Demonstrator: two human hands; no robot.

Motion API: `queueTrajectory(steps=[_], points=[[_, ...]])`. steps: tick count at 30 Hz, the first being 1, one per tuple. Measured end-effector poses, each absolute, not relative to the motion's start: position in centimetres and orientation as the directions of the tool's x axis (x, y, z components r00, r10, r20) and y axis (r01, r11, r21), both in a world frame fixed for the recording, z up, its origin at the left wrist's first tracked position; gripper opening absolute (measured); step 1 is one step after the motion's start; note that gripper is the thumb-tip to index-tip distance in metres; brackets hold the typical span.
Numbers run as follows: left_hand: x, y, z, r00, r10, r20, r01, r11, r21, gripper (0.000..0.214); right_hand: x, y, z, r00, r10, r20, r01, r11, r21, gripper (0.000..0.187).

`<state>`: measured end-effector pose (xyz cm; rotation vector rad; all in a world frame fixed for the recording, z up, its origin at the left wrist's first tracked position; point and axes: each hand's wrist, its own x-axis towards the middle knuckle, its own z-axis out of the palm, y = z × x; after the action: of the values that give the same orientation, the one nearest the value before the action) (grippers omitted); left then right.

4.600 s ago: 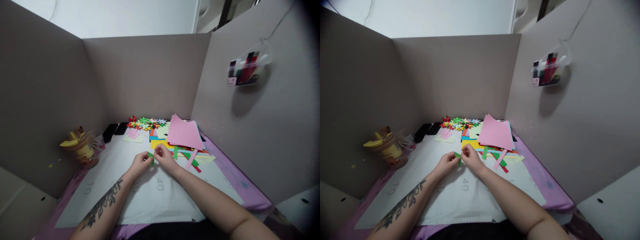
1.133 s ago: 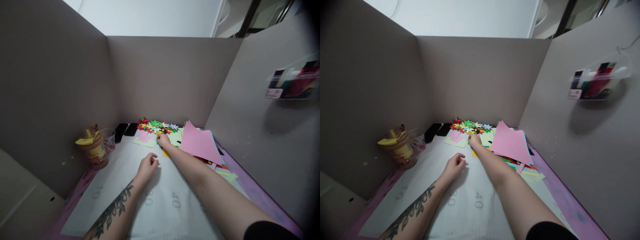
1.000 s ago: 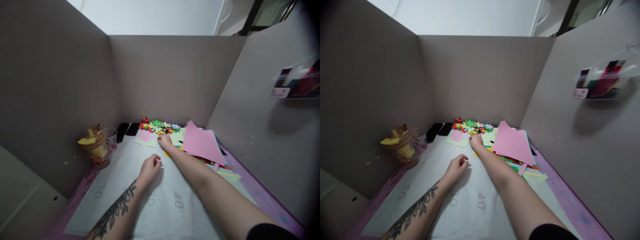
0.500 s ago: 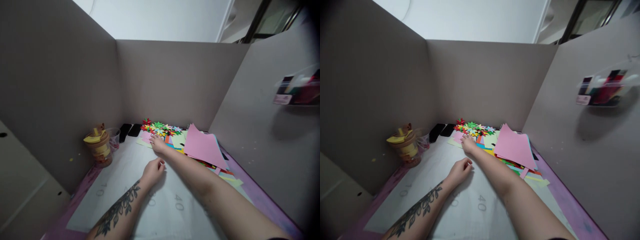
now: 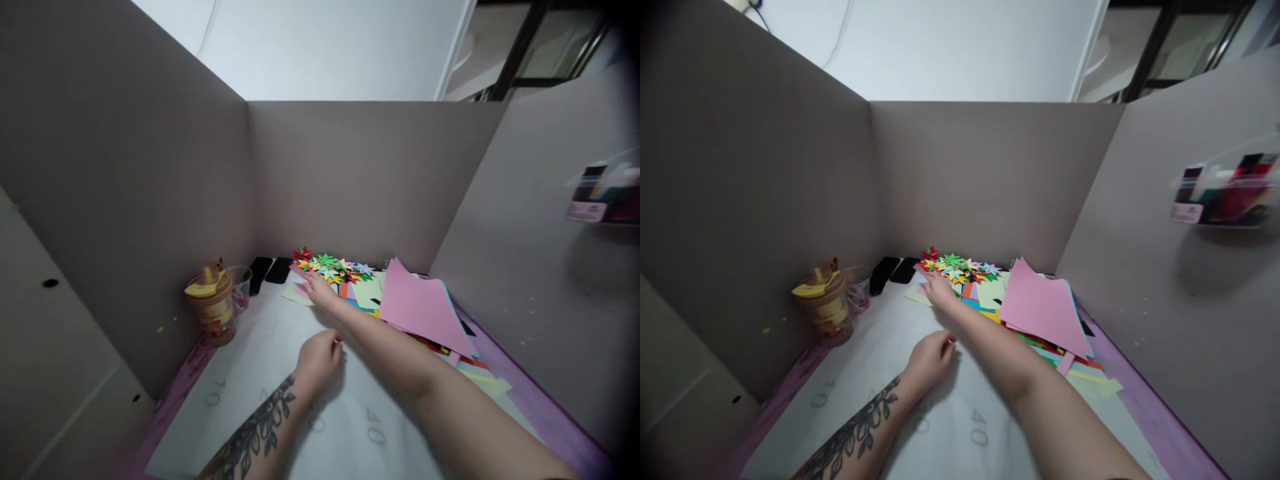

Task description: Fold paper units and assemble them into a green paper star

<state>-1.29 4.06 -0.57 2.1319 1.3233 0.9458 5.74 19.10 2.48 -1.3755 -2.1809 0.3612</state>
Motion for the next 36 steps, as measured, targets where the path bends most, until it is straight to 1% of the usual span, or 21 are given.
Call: queueTrajectory(steps=[1,2,3,4,6,8,10,11,12,14,16,17,19,21,22,23,25,29,31,32,36], points=[[-1.3,4.4,-0.7,0.252,0.912,0.323,0.559,-0.410,0.720,0.021,6.5,18.2,3.2,-0.286,0.887,0.364,0.632,0.460,-0.624,0.034],[-1.3,4.8,-0.8,0.196,0.924,0.330,0.510,-0.383,0.770,0.022,7.4,17.2,3.8,-0.232,0.891,0.389,0.482,0.453,-0.750,0.032],[-1.2,5.2,-0.9,0.129,0.940,0.315,0.446,-0.338,0.829,0.023,8.5,15.8,4.2,-0.191,0.911,0.366,0.312,0.410,-0.857,0.032],[-1.2,5.6,-1.0,0.055,0.962,0.266,0.365,-0.268,0.892,0.025,9.7,14.3,4.5,-0.175,0.937,0.303,0.144,0.329,-0.933,0.033],[-1.0,6.1,-0.8,-0.037,0.995,0.098,0.128,-0.092,0.987,0.026,11.9,11.0,4.5,-0.165,0.974,0.157,-0.114,0.139,-0.984,0.034],[-0.9,6.1,-0.4,-0.024,1.000,-0.013,-0.155,0.010,0.988,0.030,13.8,7.7,3.8,-0.181,0.982,0.052,-0.227,0.010,-0.974,0.034],[-0.8,5.8,0.3,0.047,0.998,-0.040,-0.394,0.056,0.918,0.044,15.0,5.1,2.7,-0.187,0.982,-0.035,-0.238,-0.080,-0.968,0.032],[-0.8,5.6,0.5,0.070,0.995,-0.070,-0.440,0.094,0.893,0.050,15.3,4.2,2.0,-0.177,0.982,-0.066,-0.224,-0.106,-0.969,0.030],[-0.8,5.4,0.7,0.081,0.993,-0.083,-0.439,0.110,0.892,0.051,15.6,3.5,1.4,-0.155,0.985,-0.072,-0.213,-0.104,-0.971,0.027],[-0.7,5.0,0.9,0.070,0.995,-0.070,-0.354,0.090,0.931,0.047,15.9,2.8,0.4,-0.149,0.985,-0.082,-0.174,-0.108,-0.979,0.025],[-0.7,4.8,0.8,0.058,0.997,-0.054,-0.262,0.067,0.963,0.048,16.1,2.6,-0.2,-0.159,0.986,-0.057,-0.096,-0.073,-0.993,0.028],[-0.7,4.7,0.7,0.060,0.997,-0.055,-0.242,0.068,0.968,0.048,16.2,2.6,-0.4,-0.156,0.988,-0.007,-0.042,-0.014,-0.999,0.032],[-0.7,4.7,0.6,0.090,0.993,-0.077,-0.263,0.098,0.960,0.046,16.5,2.6,-0.5,-0.153,0.972,0.177,0.084,0.192,-0.978,0.039],[-0.7,4.7,0.7,0.155,0.982,-0.112,-0.311,0.156,0.937,0.045,16.9,2.6,-0.4,-0.191,0.908,0.373,0.208,0.409,-0.888,0.044],[-0.7,4.6,0.8,0.193,0.973,-0.128,-0.332,0.188,0.924,0.045,17.0,2.5,-0.3,-0.218,0.872,0.438,0.250,0.483,-0.839,0.044],[-0.7,4.5,1.0,0.231,0.963,-0.143,-0.347,0.218,0.912,0.045,17.1,2.4,-0.2,-0.238,0.847,0.476,0.278,0.529,-0.802,0.043],[-0.6,4.2,1.2,0.301,0.941,-0.155,-0.361,0.263,0.895,0.043,17.3,2.2,0.1,-0.243,0.827,0.506,0.297,0.560,-0.773,0.036],[-0.4,3.8,1.4,0.365,0.919,-0.148,-0.332,0.277,0.902,0.038,17.1,2.3,0.3,-0.157,0.867,0.472,0.263,0.498,-0.827,0.014],[-0.2,3.6,1.4,0.383,0.913,-0.140,-0.300,0.266,0.916,0.036,16.9,2.6,0.2,-0.098,0.902,0.420,0.191,0.431,-0.882,0.005],[-0.2,3.6,1.5,0.394,0.909,-0.136,-0.280,0.259,0.924,0.036,16.8,2.8,0.0,-0.072,0.917,0.392,0.133,0.399,-0.907,0.005],[0.0,3.3,1.8,0.433,0.893,-0.120,-0.192,0.221,0.956,0.035,16.5,3.5,-0.8,-0.001,0.962,0.272,-0.134,0.270,-0.954,0.016]])
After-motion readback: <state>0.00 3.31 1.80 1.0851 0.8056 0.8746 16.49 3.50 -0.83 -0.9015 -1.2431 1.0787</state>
